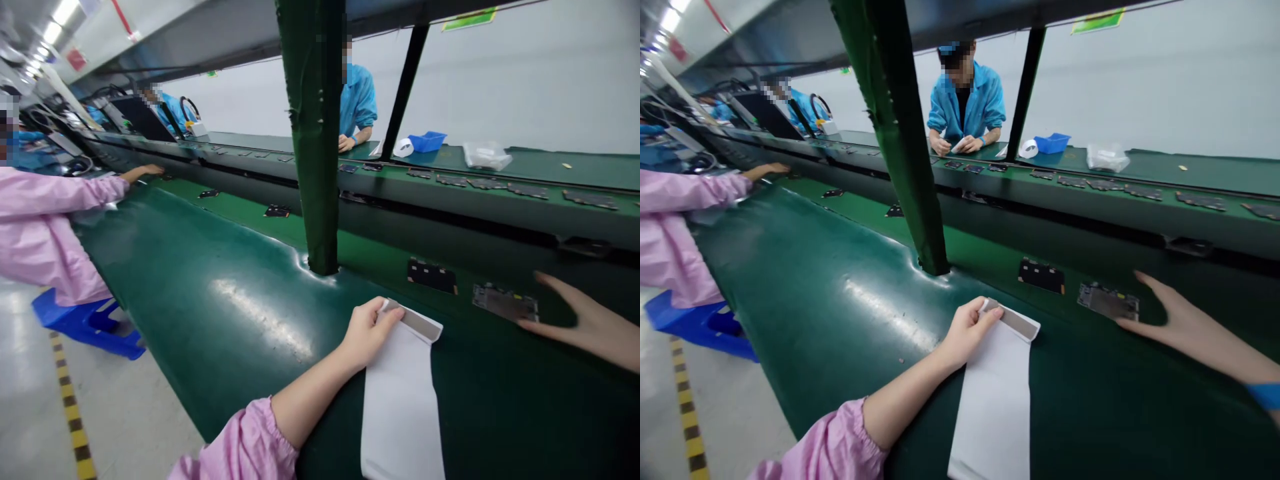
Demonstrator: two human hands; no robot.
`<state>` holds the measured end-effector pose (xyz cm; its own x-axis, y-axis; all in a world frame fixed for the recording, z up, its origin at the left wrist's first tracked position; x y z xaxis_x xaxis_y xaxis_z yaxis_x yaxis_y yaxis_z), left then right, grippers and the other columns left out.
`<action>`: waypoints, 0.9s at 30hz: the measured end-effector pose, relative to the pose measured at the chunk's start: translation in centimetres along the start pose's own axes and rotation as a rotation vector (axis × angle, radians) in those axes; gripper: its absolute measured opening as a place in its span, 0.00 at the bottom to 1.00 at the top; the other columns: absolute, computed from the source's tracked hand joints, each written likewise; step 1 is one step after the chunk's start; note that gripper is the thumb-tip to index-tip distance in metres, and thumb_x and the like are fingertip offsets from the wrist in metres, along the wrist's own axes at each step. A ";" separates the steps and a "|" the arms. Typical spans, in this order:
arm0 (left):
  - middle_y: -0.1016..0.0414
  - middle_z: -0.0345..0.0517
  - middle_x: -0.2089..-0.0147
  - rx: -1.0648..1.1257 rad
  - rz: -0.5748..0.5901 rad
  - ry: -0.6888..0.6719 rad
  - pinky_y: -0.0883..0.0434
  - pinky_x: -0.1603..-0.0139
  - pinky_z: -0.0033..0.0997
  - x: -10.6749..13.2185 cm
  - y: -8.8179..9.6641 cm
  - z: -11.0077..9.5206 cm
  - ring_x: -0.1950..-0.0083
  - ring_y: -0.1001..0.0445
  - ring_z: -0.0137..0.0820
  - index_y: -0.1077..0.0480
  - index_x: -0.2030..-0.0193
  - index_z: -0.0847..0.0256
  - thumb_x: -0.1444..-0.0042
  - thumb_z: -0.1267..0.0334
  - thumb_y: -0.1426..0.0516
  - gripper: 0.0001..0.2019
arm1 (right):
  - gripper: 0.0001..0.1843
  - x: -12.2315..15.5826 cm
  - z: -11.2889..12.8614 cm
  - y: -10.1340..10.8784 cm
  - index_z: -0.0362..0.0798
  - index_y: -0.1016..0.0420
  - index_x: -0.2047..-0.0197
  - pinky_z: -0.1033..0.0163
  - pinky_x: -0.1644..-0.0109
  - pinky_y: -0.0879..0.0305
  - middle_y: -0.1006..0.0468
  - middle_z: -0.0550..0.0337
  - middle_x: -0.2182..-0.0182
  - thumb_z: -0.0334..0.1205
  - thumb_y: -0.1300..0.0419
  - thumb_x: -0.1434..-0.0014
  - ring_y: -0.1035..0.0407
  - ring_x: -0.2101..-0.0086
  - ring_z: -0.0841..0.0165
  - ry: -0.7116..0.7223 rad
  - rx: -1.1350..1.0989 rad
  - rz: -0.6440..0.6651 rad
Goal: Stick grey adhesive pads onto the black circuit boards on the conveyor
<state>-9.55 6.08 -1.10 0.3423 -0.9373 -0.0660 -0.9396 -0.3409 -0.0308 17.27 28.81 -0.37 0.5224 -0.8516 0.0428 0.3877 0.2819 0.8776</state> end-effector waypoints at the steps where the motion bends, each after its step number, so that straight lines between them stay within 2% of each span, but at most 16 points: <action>1: 0.39 0.37 0.74 0.001 -0.004 0.006 0.44 0.71 0.27 0.0 0.0 0.0 0.71 0.40 0.28 0.35 0.72 0.60 0.44 0.50 0.45 0.15 | 0.52 -0.3 1.9 -0.2 0.57 0.55 0.32 0.41 0.37 0.46 0.50 0.37 0.34 0.67 0.41 0.54 0.51 0.38 0.41 -0.008 0.030 0.072; 3: 0.42 0.36 0.75 0.007 -0.012 0.025 0.45 0.72 0.26 0.1 0.0 0.0 0.72 0.42 0.27 0.36 0.73 0.60 0.45 0.49 0.44 0.17 | 0.53 -1.6 6.7 -1.1 0.48 0.54 0.32 0.43 0.35 0.49 0.49 0.38 0.34 0.65 0.42 0.53 0.51 0.37 0.43 0.112 0.038 0.175; 5: 0.44 0.35 0.76 0.027 -0.011 0.046 0.45 0.72 0.26 0.1 0.0 0.1 0.73 0.44 0.26 0.38 0.74 0.60 0.46 0.47 0.44 0.18 | 0.52 -3.7 11.0 -2.3 0.49 0.52 0.32 0.41 0.36 0.48 0.45 0.44 0.34 0.63 0.40 0.54 0.49 0.38 0.45 0.290 0.043 0.214; 7: 0.44 0.35 0.76 0.055 0.000 0.065 0.46 0.73 0.26 0.0 -0.1 0.2 0.73 0.45 0.26 0.39 0.74 0.60 0.46 0.46 0.44 0.19 | 0.54 -6.1 13.5 -3.6 0.49 0.52 0.31 0.42 0.38 0.44 0.42 0.44 0.35 0.60 0.37 0.56 0.45 0.39 0.46 0.387 0.073 0.249; 9: 0.44 0.35 0.76 0.067 0.005 0.074 0.46 0.73 0.26 0.0 -0.1 0.3 0.73 0.45 0.26 0.40 0.74 0.60 0.46 0.46 0.44 0.19 | 0.54 -7.8 14.4 -4.4 0.47 0.49 0.32 0.44 0.42 0.39 0.36 0.42 0.39 0.55 0.34 0.59 0.39 0.42 0.46 0.418 0.121 0.290; 11: 0.44 0.36 0.75 0.063 0.010 0.077 0.46 0.73 0.26 0.0 -0.2 0.4 0.73 0.45 0.26 0.40 0.74 0.60 0.45 0.46 0.44 0.19 | 0.52 -8.7 14.3 -4.5 0.45 0.45 0.34 0.45 0.46 0.35 0.30 0.41 0.44 0.52 0.33 0.60 0.34 0.46 0.47 0.417 0.166 0.330; 14: 0.43 0.36 0.75 0.051 0.018 0.071 0.46 0.72 0.26 0.0 -0.2 0.3 0.72 0.45 0.26 0.40 0.74 0.60 0.45 0.47 0.45 0.19 | 0.51 -8.5 14.2 -3.2 0.43 0.43 0.35 0.45 0.48 0.33 0.27 0.41 0.48 0.52 0.34 0.60 0.31 0.50 0.47 0.401 0.175 0.335; 17: 0.43 0.36 0.76 0.047 0.021 0.064 0.45 0.72 0.26 0.0 -0.1 0.1 0.73 0.44 0.26 0.39 0.74 0.60 0.44 0.47 0.45 0.18 | 0.54 -7.1 14.5 -0.8 0.45 0.48 0.33 0.43 0.44 0.35 0.29 0.43 0.47 0.55 0.35 0.59 0.32 0.48 0.48 0.385 0.042 0.200; 20: 0.44 0.35 0.76 0.037 0.016 0.063 0.46 0.73 0.26 0.1 -0.1 0.0 0.74 0.45 0.26 0.39 0.74 0.60 0.45 0.47 0.44 0.18 | 0.54 -4.9 13.9 1.3 0.54 0.52 0.33 0.41 0.41 0.37 0.34 0.47 0.42 0.60 0.35 0.59 0.35 0.45 0.48 0.335 -0.141 0.061; 23: 0.44 0.35 0.76 0.055 0.006 0.076 0.46 0.74 0.25 0.1 -0.1 0.1 0.73 0.45 0.26 0.40 0.75 0.60 0.46 0.46 0.43 0.19 | 0.52 -2.6 11.1 1.9 0.59 0.52 0.34 0.41 0.40 0.37 0.39 0.50 0.38 0.61 0.36 0.58 0.39 0.42 0.48 0.227 -0.236 0.050; 27: 0.43 0.36 0.76 0.077 0.015 0.086 0.46 0.74 0.25 0.1 -0.2 0.1 0.73 0.44 0.26 0.39 0.74 0.60 0.47 0.45 0.43 0.20 | 0.51 -0.4 6.1 1.4 0.57 0.48 0.35 0.39 0.41 0.37 0.43 0.49 0.36 0.60 0.36 0.60 0.43 0.40 0.44 0.044 -0.198 0.116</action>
<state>-9.35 6.09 -1.25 0.3231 -0.9462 0.0183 -0.9403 -0.3231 -0.1068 12.99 26.86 3.78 0.6030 -0.7896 0.1135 0.4621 0.4617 0.7572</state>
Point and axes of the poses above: each hand's wrist, its own x-axis away from the middle knuckle, its own y-axis out of the back of the hand, z = x × y, the point moved 2 cm from there along -x, towards the middle knuckle
